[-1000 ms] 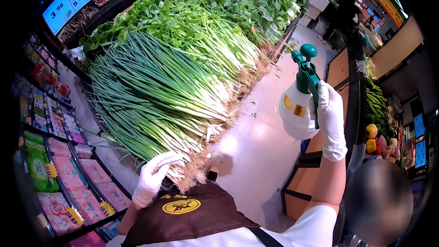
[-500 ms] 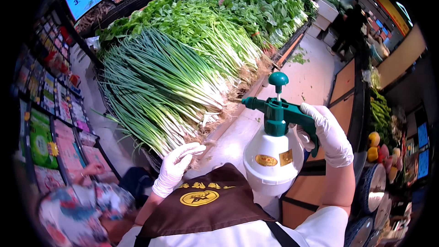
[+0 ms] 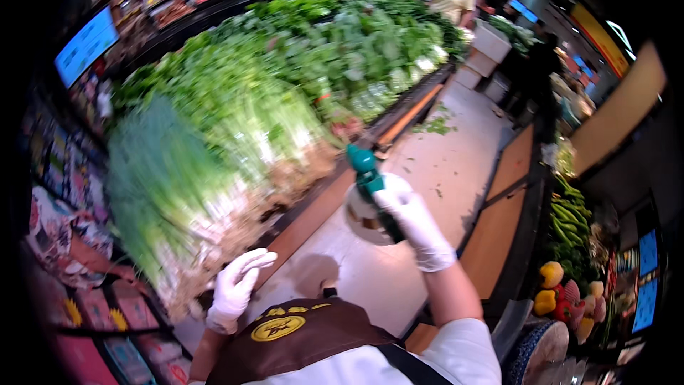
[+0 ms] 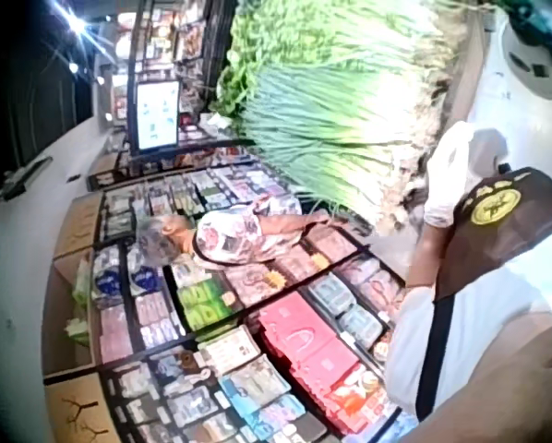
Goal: The person uses a hand-pump sprayer to mist various green leafy vegetables on a produce display shelf, moving along the shelf and misting each bunch.
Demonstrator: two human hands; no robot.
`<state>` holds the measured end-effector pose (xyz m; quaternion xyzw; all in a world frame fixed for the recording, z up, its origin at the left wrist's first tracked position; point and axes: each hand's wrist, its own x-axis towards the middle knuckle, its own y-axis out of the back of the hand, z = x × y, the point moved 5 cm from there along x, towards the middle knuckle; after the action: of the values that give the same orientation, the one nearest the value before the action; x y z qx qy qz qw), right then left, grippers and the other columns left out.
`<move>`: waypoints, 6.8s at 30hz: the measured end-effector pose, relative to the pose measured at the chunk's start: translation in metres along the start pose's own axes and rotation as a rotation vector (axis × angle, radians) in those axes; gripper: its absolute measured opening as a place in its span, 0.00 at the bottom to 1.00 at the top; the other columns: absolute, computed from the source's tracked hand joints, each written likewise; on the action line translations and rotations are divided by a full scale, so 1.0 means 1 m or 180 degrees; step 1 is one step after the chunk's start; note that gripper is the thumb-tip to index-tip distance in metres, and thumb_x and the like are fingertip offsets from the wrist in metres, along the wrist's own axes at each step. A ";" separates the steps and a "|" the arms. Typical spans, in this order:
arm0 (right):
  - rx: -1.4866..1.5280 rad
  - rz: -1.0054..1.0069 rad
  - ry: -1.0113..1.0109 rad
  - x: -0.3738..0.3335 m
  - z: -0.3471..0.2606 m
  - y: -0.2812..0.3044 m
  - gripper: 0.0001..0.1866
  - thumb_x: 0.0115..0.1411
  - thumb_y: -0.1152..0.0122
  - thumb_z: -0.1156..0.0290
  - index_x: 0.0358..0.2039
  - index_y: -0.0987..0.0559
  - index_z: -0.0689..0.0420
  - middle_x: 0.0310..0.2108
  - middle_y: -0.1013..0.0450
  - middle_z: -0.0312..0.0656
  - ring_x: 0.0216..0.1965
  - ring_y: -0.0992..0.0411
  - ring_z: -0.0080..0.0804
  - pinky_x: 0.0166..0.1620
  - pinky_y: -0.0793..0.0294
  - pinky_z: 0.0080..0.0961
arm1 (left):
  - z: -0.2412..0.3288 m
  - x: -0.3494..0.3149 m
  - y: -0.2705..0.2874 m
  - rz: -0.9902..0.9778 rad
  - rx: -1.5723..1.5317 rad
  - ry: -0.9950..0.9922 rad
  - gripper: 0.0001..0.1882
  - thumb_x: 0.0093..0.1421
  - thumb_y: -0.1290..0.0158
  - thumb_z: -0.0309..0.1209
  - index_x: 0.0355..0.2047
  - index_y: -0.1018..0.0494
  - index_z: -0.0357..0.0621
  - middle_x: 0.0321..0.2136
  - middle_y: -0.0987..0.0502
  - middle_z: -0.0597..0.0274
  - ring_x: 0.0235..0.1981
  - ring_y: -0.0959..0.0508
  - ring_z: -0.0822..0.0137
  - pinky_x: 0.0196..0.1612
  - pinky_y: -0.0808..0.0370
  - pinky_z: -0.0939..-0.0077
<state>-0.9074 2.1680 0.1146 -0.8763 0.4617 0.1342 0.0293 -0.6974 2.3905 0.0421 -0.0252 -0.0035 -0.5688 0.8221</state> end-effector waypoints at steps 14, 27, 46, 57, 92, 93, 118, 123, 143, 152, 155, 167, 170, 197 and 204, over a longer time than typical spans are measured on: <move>-0.0097 -0.1029 0.0578 -0.012 0.075 -0.009 0.20 0.49 0.33 0.58 0.35 0.22 0.61 0.27 0.27 0.37 0.35 0.30 0.21 0.41 0.30 0.21 | 0.078 0.137 -0.167 -0.1877 0.2979 -0.3219 0.04 0.46 0.41 0.34 0.20 0.23 0.50 0.15 0.29 0.67 0.16 0.27 0.66 0.20 0.30 0.73; -0.1055 -0.1006 -0.0170 -0.032 0.088 -0.052 0.29 0.44 0.30 0.49 0.34 0.23 0.64 0.25 0.26 0.43 0.28 0.30 0.24 0.36 0.29 0.26 | 0.087 0.139 -0.127 -0.1720 0.2759 -0.1043 0.19 0.61 0.57 0.39 0.16 0.26 0.48 0.14 0.28 0.57 0.18 0.25 0.55 0.23 0.30 0.66; -0.0677 -0.0687 -0.0034 -0.053 0.119 -0.068 0.19 0.50 0.38 0.59 0.34 0.23 0.63 0.26 0.25 0.51 0.31 0.25 0.39 0.40 0.30 0.31 | 0.067 0.099 -0.134 -0.1914 0.2907 -0.1801 0.18 0.58 0.51 0.39 0.13 0.26 0.46 0.11 0.28 0.57 0.14 0.27 0.57 0.18 0.32 0.68; -0.0835 -0.0782 -0.0049 -0.051 0.118 -0.071 0.19 0.49 0.36 0.61 0.35 0.23 0.65 0.28 0.24 0.49 0.31 0.26 0.33 0.41 0.31 0.26 | 0.042 0.106 -0.132 -0.1649 0.2008 -0.0464 0.18 0.59 0.50 0.40 0.17 0.24 0.43 0.13 0.25 0.62 0.14 0.26 0.68 0.22 0.30 0.77; -0.0074 -0.0805 -0.0521 -0.043 0.107 -0.072 0.20 0.52 0.35 0.61 0.38 0.24 0.63 0.29 0.25 0.39 0.33 0.30 0.23 0.42 0.32 0.22 | 0.168 0.115 -0.088 -0.1798 0.2279 -0.1583 0.17 0.59 0.49 0.37 0.15 0.23 0.49 0.10 0.28 0.67 0.10 0.28 0.70 0.15 0.32 0.79; -0.0080 -0.0828 -0.0506 -0.041 0.109 -0.073 0.20 0.52 0.35 0.61 0.38 0.24 0.63 0.29 0.25 0.39 0.33 0.30 0.23 0.42 0.32 0.22 | 0.184 0.113 -0.075 -0.1667 0.2308 -0.1759 0.19 0.60 0.50 0.38 0.13 0.23 0.48 0.10 0.28 0.67 0.10 0.29 0.73 0.15 0.33 0.80; -0.0640 -0.0913 -0.0212 -0.036 0.115 -0.079 0.19 0.51 0.34 0.66 0.40 0.25 0.64 0.30 0.25 0.43 0.33 0.29 0.23 0.41 0.30 0.22 | 0.068 0.108 -0.102 -0.1523 0.2731 -0.1362 0.20 0.58 0.52 0.45 0.14 0.25 0.48 0.11 0.29 0.56 0.14 0.27 0.55 0.18 0.31 0.65; -0.0835 -0.1010 0.0035 -0.029 0.118 -0.076 0.18 0.51 0.34 0.64 0.37 0.25 0.64 0.27 0.27 0.44 0.30 0.32 0.21 0.38 0.31 0.22 | 0.190 0.108 -0.066 -0.1317 0.3034 -0.1684 0.19 0.58 0.52 0.39 0.13 0.27 0.48 0.10 0.29 0.60 0.12 0.28 0.58 0.16 0.33 0.68; -0.0887 -0.0940 -0.0237 -0.031 0.116 -0.089 0.19 0.50 0.35 0.65 0.37 0.25 0.65 0.26 0.26 0.45 0.30 0.30 0.26 0.39 0.31 0.24 | 0.032 0.122 -0.104 -0.1071 0.2776 -0.0804 0.23 0.60 0.56 0.44 0.13 0.26 0.48 0.10 0.27 0.63 0.14 0.26 0.61 0.22 0.29 0.72; -0.0432 -0.0834 -0.0301 -0.033 0.129 -0.071 0.16 0.52 0.38 0.69 0.39 0.25 0.64 0.28 0.27 0.37 0.32 0.32 0.20 0.39 0.32 0.20 | 0.187 0.119 -0.072 -0.1385 0.2336 -0.1371 0.21 0.61 0.54 0.35 0.11 0.29 0.45 0.11 0.28 0.58 0.13 0.28 0.57 0.18 0.31 0.71; -0.0283 -0.0677 -0.0806 -0.036 0.096 -0.086 0.12 0.52 0.39 0.71 0.35 0.25 0.64 0.26 0.28 0.37 0.30 0.33 0.20 0.36 0.32 0.21 | 0.088 0.135 -0.097 -0.0701 0.2831 -0.1418 0.22 0.60 0.56 0.41 0.12 0.28 0.47 0.11 0.28 0.60 0.15 0.26 0.57 0.21 0.30 0.66; -0.0286 -0.0686 -0.0540 -0.039 0.128 -0.069 0.17 0.52 0.38 0.70 0.42 0.25 0.65 0.30 0.26 0.36 0.33 0.32 0.17 0.40 0.32 0.18 | 0.180 0.123 -0.089 -0.1284 0.2549 -0.1773 0.22 0.59 0.51 0.41 0.10 0.28 0.47 0.09 0.32 0.55 0.11 0.30 0.54 0.15 0.35 0.67; -0.0294 -0.0723 -0.0571 -0.033 0.119 -0.072 0.17 0.53 0.38 0.69 0.41 0.25 0.64 0.28 0.27 0.37 0.32 0.32 0.18 0.39 0.32 0.18 | 0.128 0.138 -0.102 -0.1150 0.2807 -0.1312 0.22 0.59 0.54 0.42 0.10 0.27 0.48 0.10 0.31 0.53 0.13 0.28 0.52 0.18 0.32 0.64; -0.0126 -0.0241 0.0553 0.058 -0.066 -0.017 0.23 0.61 0.48 0.54 0.30 0.27 0.67 0.14 0.36 0.35 0.13 0.37 0.20 0.16 0.41 0.16 | 0.021 0.047 0.029 0.0359 0.0770 -0.0147 0.17 0.65 0.58 0.40 0.38 0.28 0.39 0.24 0.23 0.61 0.30 0.24 0.70 0.39 0.30 0.76; -0.1076 -0.1021 0.0440 0.026 -0.104 -0.055 0.22 0.63 0.52 0.54 0.30 0.26 0.64 0.14 0.35 0.35 0.12 0.40 0.18 0.17 0.43 0.15 | 0.013 0.030 0.042 0.0544 0.0739 -0.0073 0.15 0.65 0.57 0.38 0.38 0.27 0.39 0.24 0.22 0.62 0.30 0.24 0.70 0.39 0.30 0.76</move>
<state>-0.8269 2.1603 0.2036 -0.9380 0.2886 0.1429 -0.1284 -0.6473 2.3776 0.0548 0.0634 -0.0765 -0.4922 0.8648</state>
